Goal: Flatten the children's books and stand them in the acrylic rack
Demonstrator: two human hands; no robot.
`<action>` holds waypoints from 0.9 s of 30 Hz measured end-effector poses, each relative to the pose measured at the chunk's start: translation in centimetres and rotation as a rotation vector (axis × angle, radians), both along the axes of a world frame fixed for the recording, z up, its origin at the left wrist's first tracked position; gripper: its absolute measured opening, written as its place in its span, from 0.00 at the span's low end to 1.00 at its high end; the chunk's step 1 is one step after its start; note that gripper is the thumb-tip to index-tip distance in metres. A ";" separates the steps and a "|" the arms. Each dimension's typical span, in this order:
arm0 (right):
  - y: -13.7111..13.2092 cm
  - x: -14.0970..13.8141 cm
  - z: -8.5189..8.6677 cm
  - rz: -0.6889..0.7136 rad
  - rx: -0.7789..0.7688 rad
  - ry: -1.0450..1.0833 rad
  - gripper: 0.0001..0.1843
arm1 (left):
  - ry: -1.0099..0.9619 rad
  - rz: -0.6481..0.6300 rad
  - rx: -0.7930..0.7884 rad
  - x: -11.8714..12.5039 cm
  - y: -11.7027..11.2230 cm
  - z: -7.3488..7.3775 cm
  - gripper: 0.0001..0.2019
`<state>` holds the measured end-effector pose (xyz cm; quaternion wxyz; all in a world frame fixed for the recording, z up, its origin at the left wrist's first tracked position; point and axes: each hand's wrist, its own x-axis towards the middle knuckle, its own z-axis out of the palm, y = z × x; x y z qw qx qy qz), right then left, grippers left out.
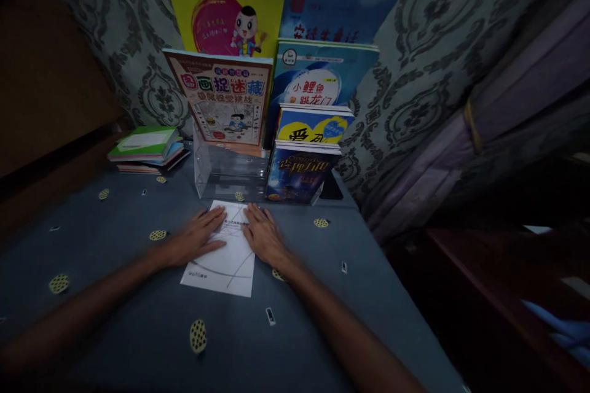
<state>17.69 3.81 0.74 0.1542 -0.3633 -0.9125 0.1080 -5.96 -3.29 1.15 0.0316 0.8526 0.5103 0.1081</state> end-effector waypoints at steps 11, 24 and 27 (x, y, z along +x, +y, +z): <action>-0.7 -0.4 1.0 -0.023 -0.013 -0.078 0.31 | 0.031 0.007 -0.036 -2.2 -1.5 0.7 0.32; -0.4 -0.3 0.2 -0.013 0.002 -0.077 0.31 | 0.024 -0.059 0.056 -2.0 -9.6 0.7 0.34; -0.9 -0.1 0.5 -0.008 -0.013 -0.092 0.31 | 0.039 -0.058 0.081 -2.0 -9.5 0.6 0.33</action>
